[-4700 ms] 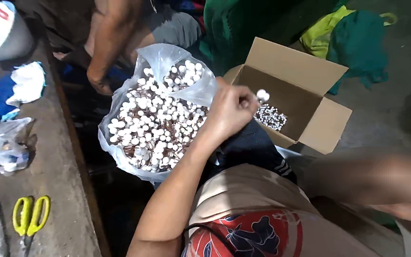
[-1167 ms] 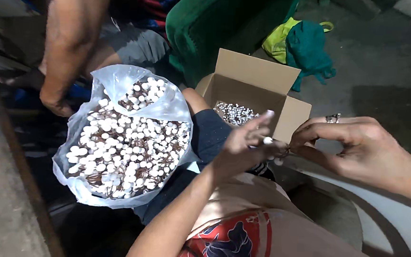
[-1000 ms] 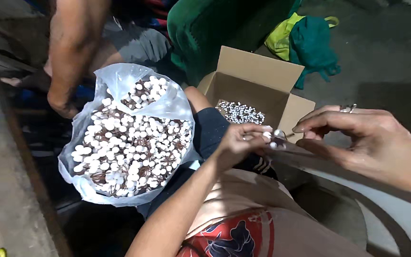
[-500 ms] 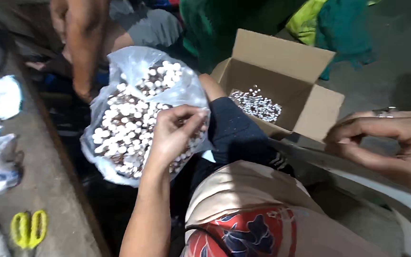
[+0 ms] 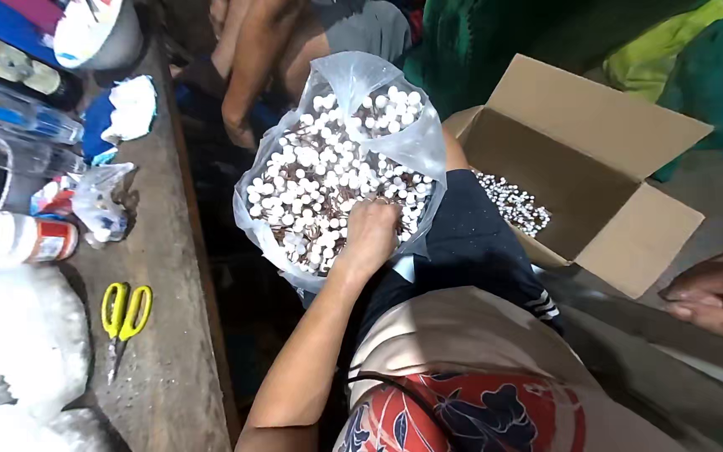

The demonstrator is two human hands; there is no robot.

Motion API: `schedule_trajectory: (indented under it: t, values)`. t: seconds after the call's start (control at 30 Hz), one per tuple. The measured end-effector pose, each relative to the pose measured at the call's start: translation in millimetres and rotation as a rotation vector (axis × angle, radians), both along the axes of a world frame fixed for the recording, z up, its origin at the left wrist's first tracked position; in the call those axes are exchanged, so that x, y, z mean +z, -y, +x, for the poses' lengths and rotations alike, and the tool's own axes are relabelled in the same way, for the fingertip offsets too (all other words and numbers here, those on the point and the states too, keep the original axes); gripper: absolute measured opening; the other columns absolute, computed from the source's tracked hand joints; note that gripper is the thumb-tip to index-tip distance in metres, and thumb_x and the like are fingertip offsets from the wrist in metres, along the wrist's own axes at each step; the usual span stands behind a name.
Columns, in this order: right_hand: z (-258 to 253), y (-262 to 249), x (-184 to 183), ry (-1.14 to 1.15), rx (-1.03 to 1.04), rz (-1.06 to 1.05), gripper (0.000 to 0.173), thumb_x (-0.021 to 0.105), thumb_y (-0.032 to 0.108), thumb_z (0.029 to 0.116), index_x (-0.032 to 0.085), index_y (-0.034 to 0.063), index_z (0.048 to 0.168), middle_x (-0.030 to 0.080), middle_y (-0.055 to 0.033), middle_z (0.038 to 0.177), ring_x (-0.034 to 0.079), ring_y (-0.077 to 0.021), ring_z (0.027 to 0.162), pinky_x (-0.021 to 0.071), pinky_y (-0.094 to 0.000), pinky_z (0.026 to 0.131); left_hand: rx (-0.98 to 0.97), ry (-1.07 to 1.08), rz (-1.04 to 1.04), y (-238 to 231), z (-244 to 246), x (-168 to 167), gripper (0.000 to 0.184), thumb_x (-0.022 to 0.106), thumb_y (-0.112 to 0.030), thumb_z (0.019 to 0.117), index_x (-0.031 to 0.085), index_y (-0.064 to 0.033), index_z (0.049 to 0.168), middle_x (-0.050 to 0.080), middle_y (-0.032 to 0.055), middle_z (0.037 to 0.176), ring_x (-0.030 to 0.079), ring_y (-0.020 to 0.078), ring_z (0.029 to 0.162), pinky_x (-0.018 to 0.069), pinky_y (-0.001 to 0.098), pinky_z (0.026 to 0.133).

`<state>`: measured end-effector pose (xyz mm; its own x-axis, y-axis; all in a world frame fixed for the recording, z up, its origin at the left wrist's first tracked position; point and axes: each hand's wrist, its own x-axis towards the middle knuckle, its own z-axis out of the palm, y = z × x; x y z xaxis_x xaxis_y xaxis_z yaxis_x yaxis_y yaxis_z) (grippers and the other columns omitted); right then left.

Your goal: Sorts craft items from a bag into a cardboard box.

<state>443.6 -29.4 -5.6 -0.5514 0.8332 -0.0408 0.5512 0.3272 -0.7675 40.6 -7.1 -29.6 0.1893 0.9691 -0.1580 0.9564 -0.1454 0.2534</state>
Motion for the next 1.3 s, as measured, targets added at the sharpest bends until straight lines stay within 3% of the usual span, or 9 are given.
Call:
schedule_trajectory:
  t: [0.1,0.3,0.77,0.83,0.9,0.97,1.1,1.23,1.3]
  values:
    - [3,0,-4,-0.006,0.004,-0.01,0.032,0.064,0.035,0.0957,0.074,0.004,0.095,0.071,-0.0086,0.087,0.066,-0.0107,0.078,0.0543,-0.0299,0.068,0.089,0.198,0.059,9,-14,13,0.01,0.067,-0.001,0.0922,0.075,0.0019,0.097,0.072,0.019,0.091,0.07,0.0347,0.087,0.0558,0.0553,0.082]
    - [8,-1,-15,-0.007,0.04,-0.023,0.032,0.064,0.036,0.096,0.074,0.0049,0.096,0.071,-0.0088,0.088,0.067,-0.0142,0.077,0.0548,-0.034,0.066,0.289,0.679,0.137,23,-36,36,0.007,0.069,0.002,0.092,0.073,0.0002,0.098,0.072,0.0027,0.086,0.064,0.0004,0.068,0.0543,0.0172,0.064]
    - [-13,2,1,-0.054,0.043,0.096,0.03,0.059,0.036,0.0955,0.073,0.0098,0.09,0.067,0.0017,0.079,0.058,0.0038,0.071,0.0472,-0.0147,0.064,0.216,1.125,-0.401,-12,47,29,0.015,0.061,0.009,0.0927,0.073,0.0004,0.096,0.072,0.0004,0.083,0.066,0.0041,0.071,0.0576,0.0215,0.07]
    - [-13,3,2,-0.062,0.035,0.112,0.029,0.06,0.036,0.0958,0.073,0.011,0.089,0.067,0.0032,0.079,0.058,0.0056,0.072,0.0471,-0.0123,0.066,0.128,1.205,-0.336,-21,79,37,0.02,0.06,0.006,0.0945,0.069,0.0055,0.113,0.073,0.0066,0.098,0.067,0.0059,0.083,0.0571,0.0238,0.078]
    - [-10,4,2,-0.052,0.031,0.116,0.031,0.06,0.037,0.0962,0.074,0.0107,0.09,0.068,0.0023,0.079,0.058,0.005,0.072,0.0474,-0.0132,0.066,0.003,1.268,-0.262,-27,90,51,0.043,0.059,0.004,0.0968,0.054,0.0098,0.139,0.063,0.017,0.136,0.065,0.0128,0.119,0.0528,0.0276,0.101]
    - [-6,4,3,-0.027,0.029,0.091,0.032,0.058,0.035,0.0958,0.075,0.0078,0.09,0.068,-0.0012,0.08,0.06,0.0006,0.072,0.0489,-0.0181,0.065,-0.05,1.163,-0.112,-24,70,62,0.046,0.057,0.001,0.0983,0.05,0.0096,0.143,0.057,0.0186,0.145,0.061,0.0147,0.126,0.0503,0.0272,0.105]
    - [0,4,-6,0.034,0.061,-0.02,0.033,0.059,0.035,0.0956,0.073,0.0047,0.093,0.07,-0.0085,0.084,0.066,-0.0136,0.075,0.054,-0.0348,0.065,0.043,0.716,0.131,-4,-17,56,0.014,0.063,-0.001,0.0952,0.071,0.0044,0.105,0.073,0.0067,0.102,0.07,0.003,0.09,0.0586,0.0214,0.083]
    - [7,1,-9,0.066,0.102,-0.071,0.036,0.062,0.039,0.0964,0.074,0.0052,0.097,0.071,-0.0087,0.087,0.067,-0.0156,0.077,0.0546,-0.0375,0.067,0.04,0.193,-0.023,27,-47,41,0.019,0.073,-0.005,0.09,0.075,0.0005,0.109,0.073,0.0184,0.107,0.07,0.0338,0.099,0.0547,0.0563,0.089]
    - [6,0,-4,0.077,0.098,-0.079,0.037,0.062,0.039,0.0968,0.073,0.0033,0.098,0.07,-0.0096,0.086,0.065,-0.0151,0.076,0.0532,-0.0358,0.066,0.0,0.081,-0.044,29,-39,25,0.022,0.078,-0.009,0.0862,0.076,-0.0018,0.107,0.072,0.0187,0.107,0.068,0.0384,0.104,0.0526,0.0607,0.09]
